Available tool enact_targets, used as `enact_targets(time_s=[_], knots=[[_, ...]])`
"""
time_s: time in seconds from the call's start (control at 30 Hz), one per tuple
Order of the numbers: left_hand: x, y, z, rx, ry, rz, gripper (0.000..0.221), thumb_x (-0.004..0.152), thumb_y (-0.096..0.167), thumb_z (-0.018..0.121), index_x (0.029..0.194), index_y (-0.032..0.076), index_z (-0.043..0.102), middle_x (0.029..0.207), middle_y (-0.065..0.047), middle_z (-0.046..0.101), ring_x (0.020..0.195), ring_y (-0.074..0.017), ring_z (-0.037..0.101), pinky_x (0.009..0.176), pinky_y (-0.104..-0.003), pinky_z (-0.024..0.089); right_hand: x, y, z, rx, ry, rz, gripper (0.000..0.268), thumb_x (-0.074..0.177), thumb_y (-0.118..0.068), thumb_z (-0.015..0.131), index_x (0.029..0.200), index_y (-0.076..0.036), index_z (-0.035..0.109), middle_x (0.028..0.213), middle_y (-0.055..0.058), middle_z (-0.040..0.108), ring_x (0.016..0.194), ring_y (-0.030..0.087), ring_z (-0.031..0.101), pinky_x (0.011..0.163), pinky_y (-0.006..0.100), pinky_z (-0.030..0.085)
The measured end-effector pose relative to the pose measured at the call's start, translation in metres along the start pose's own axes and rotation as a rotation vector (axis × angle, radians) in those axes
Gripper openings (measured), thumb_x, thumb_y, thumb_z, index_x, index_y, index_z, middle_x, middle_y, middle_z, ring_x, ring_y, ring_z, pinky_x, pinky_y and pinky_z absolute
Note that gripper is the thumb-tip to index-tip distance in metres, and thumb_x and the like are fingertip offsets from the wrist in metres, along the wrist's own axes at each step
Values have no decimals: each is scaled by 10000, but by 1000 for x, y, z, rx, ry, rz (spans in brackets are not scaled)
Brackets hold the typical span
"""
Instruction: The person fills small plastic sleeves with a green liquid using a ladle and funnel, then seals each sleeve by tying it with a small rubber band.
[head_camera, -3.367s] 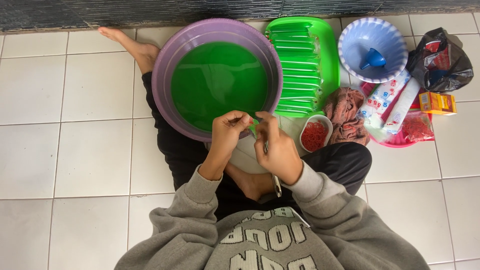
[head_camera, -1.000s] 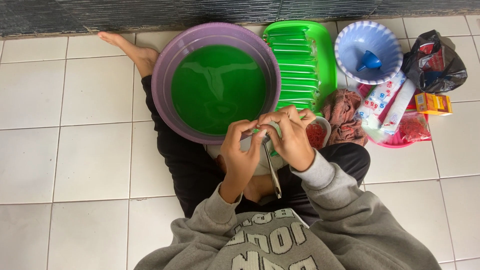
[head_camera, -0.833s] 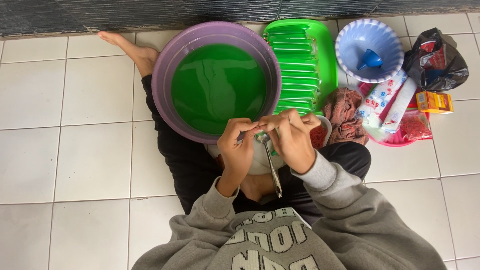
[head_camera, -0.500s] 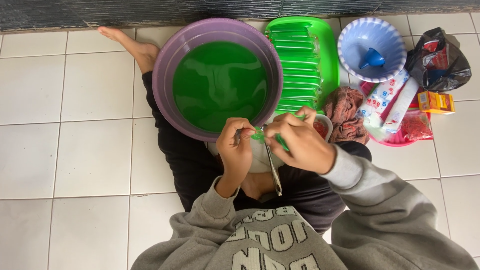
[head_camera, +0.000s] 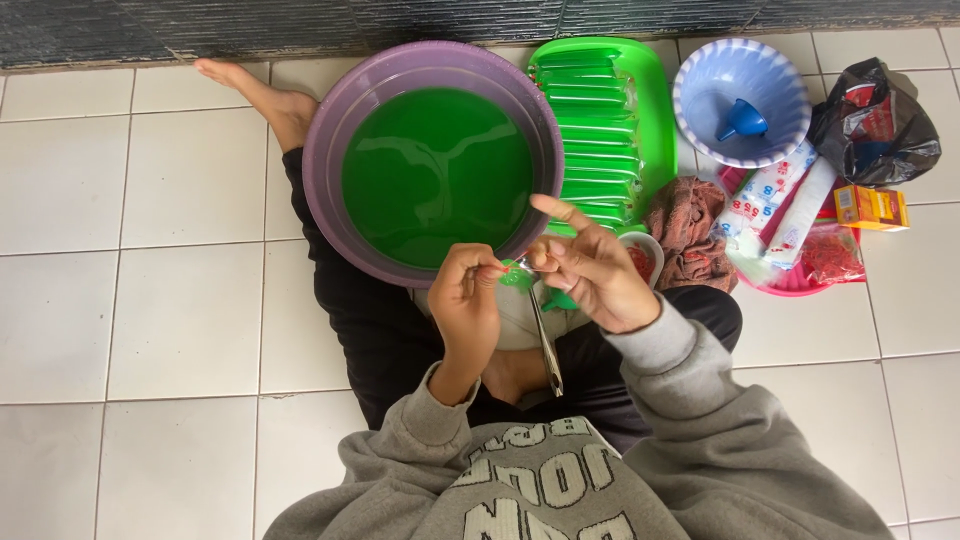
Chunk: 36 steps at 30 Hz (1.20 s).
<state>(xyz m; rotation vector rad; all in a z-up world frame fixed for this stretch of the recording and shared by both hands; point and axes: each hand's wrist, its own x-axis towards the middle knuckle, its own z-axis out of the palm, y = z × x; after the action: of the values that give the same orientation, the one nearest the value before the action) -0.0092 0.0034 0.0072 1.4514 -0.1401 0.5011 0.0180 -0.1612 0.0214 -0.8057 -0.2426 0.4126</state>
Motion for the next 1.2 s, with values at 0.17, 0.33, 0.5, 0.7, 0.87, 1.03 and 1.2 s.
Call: enact_targets(time_s=[0.17,0.33,0.5,0.7,0.87,1.03,1.2], knots=[[3,-11,1,307,119,452,120,946,30,666,833,29,707,770,-32,658,698,-183,604,693,-303,568,0,25,-16,234,20,23,736,1006,45,510,1628,48,116,1235,308,692,987,184,709,682,175,497],[5,0,4,351,94,446,137,970,-63,634,899,7,728,805,-75,700,722,-215,662,711,-340,593,1,44,-1,-269,113,-173,646,1033,69,404,1612,79,118,1156,258,718,782,125,676,596,166,479],[3,-2,6,388,135,300,60,955,-1,687,930,52,703,822,-42,739,735,-206,728,719,-319,617,6,45,6,-575,174,-335,760,1004,133,506,1646,-44,138,1109,231,742,862,189,707,564,221,562],[-3,-8,3,392,201,184,185,910,4,751,971,39,580,830,-83,758,721,-245,749,681,-335,625,3,51,9,-578,195,-355,847,969,148,564,1648,-66,105,1146,245,744,894,195,740,574,199,576],[-4,-14,1,390,149,206,193,915,-11,743,965,44,565,823,-69,750,720,-221,753,677,-316,629,1,43,16,-745,246,-388,881,940,158,618,1641,-56,130,1091,237,760,857,222,752,548,241,597],[-6,-26,1,473,165,280,222,899,-6,760,911,85,557,798,-15,745,717,-194,740,718,-309,613,1,26,35,-1110,330,-419,750,901,128,688,1562,-8,362,996,151,796,798,257,785,550,304,644],[-8,-31,2,511,191,295,234,911,42,762,882,128,546,779,46,738,717,-158,725,764,-283,591,5,23,25,-1617,380,-482,447,870,-182,829,1233,-289,592,905,-239,750,865,64,558,804,306,299]])
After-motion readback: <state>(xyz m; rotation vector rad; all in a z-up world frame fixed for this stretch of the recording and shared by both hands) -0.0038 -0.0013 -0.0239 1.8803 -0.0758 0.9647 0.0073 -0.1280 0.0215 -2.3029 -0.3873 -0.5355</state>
